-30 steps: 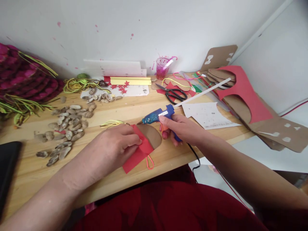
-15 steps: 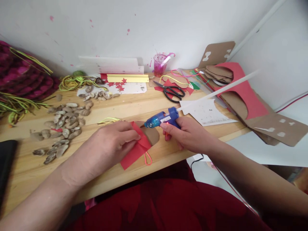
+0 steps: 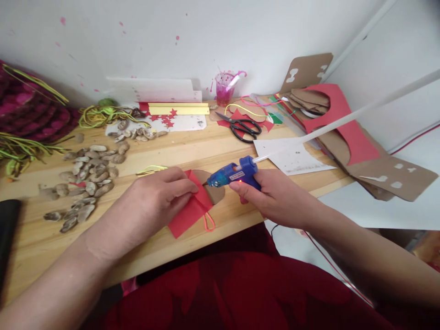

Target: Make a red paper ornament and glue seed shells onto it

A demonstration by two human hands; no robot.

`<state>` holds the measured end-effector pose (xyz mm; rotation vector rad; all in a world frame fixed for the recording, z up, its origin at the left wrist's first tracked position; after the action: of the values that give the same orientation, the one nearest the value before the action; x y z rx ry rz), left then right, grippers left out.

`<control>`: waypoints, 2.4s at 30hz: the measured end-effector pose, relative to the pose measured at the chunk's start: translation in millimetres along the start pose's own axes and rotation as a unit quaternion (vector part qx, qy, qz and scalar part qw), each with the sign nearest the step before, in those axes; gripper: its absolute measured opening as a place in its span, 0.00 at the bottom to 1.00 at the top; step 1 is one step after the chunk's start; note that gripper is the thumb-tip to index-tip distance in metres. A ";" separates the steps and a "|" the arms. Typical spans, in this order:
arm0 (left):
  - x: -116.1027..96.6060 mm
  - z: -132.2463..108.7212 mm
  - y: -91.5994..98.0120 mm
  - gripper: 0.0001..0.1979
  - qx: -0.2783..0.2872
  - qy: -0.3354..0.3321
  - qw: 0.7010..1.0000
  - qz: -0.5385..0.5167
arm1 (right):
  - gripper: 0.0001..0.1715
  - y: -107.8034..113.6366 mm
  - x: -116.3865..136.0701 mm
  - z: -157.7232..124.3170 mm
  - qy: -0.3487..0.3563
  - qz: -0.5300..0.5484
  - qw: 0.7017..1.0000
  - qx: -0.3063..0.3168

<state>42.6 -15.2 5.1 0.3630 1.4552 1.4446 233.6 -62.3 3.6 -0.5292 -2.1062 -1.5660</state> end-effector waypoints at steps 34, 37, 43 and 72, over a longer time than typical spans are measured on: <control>-1.3 -3.5 -8.1 0.11 -0.024 -0.014 1.000 0.014 | 0.28 -3.9 -6.2 -44.1 -0.025 -0.030 0.999 0.022; -1.9 -4.5 -10.2 0.15 -0.013 -0.013 1.000 0.019 | 0.28 -4.7 -5.8 -45.3 -0.024 -0.034 0.999 0.019; 3.5 -5.6 -14.1 0.25 0.008 0.032 0.998 0.055 | 0.28 -5.0 -12.8 -46.6 -0.030 0.027 0.999 0.007; -7.6 -33.0 -51.9 0.26 0.102 -0.005 0.981 0.165 | 0.27 -54.9 -46.1 -30.6 -0.098 0.677 0.729 -0.022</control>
<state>41.9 -52.3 -44.5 0.7681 1.5938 1.5502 244.9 -108.4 -58.2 -1.7600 -1.0716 -0.6293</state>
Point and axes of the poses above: each hand's wrist, its own z-axis towards the middle knuckle, its own y-axis out of the back of the hand, x = y × z, the point moved 7 cm from there along z, towards the middle knuckle, and after that the axes turned 5 degrees about y, right-handed, at the moved point
